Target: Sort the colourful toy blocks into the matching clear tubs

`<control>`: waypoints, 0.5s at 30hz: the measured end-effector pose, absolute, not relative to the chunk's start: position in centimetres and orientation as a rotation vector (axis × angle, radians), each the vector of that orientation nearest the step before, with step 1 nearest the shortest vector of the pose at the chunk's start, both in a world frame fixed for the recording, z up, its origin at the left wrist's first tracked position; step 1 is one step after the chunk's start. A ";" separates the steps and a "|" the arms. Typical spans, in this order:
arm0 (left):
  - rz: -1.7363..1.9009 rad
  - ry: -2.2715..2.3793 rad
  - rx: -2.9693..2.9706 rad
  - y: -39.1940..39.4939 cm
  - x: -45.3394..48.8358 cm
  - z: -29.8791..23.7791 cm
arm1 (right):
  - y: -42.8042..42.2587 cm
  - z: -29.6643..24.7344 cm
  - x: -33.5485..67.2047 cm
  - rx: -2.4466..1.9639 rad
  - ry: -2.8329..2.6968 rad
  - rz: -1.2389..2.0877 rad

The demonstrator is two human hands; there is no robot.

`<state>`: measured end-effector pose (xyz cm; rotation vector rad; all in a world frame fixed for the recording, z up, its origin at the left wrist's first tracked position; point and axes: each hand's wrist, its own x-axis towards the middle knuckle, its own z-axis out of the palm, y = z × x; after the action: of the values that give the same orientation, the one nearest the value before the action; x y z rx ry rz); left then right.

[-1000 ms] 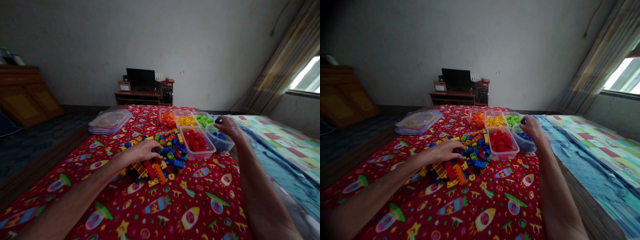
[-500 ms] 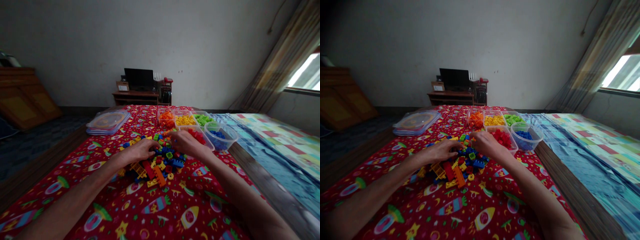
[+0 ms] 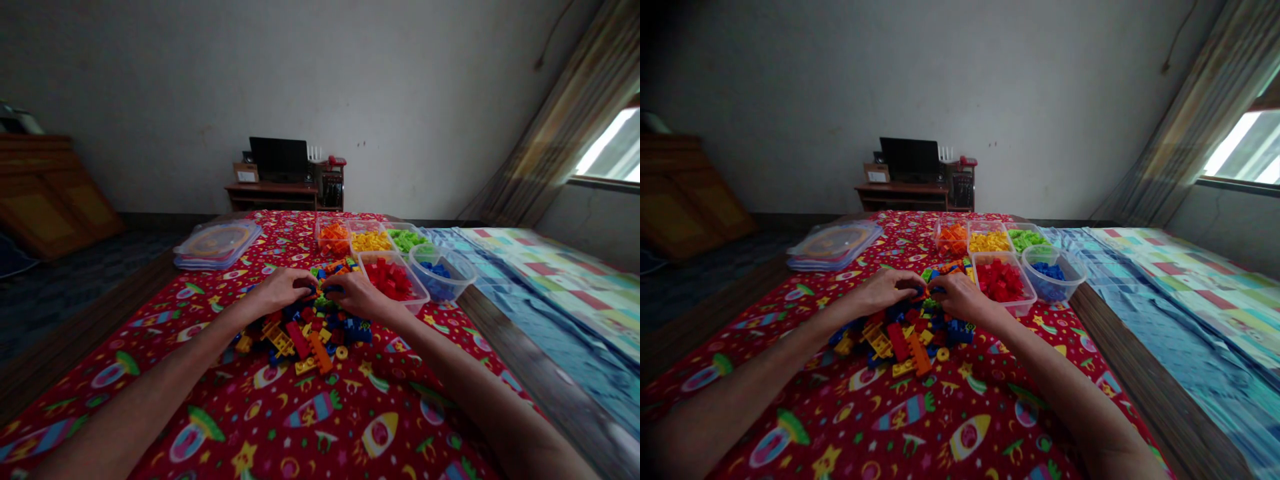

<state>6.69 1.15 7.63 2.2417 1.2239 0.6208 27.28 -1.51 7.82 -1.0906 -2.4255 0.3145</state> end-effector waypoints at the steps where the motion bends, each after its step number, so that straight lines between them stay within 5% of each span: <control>1: 0.665 1.196 2.169 1.3 6.7 7.5 | -1.4 7.7 27.3 -1.088 -2.402 0.324; 15: 0.726 1.062 1.926 1.2 6.9 7.4 | -0.8 7.1 26.9 -1.021 -2.199 0.590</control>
<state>6.91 1.21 7.35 1.9259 1.0622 0.7259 26.94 -0.78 7.13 -1.0212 -2.1988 0.5897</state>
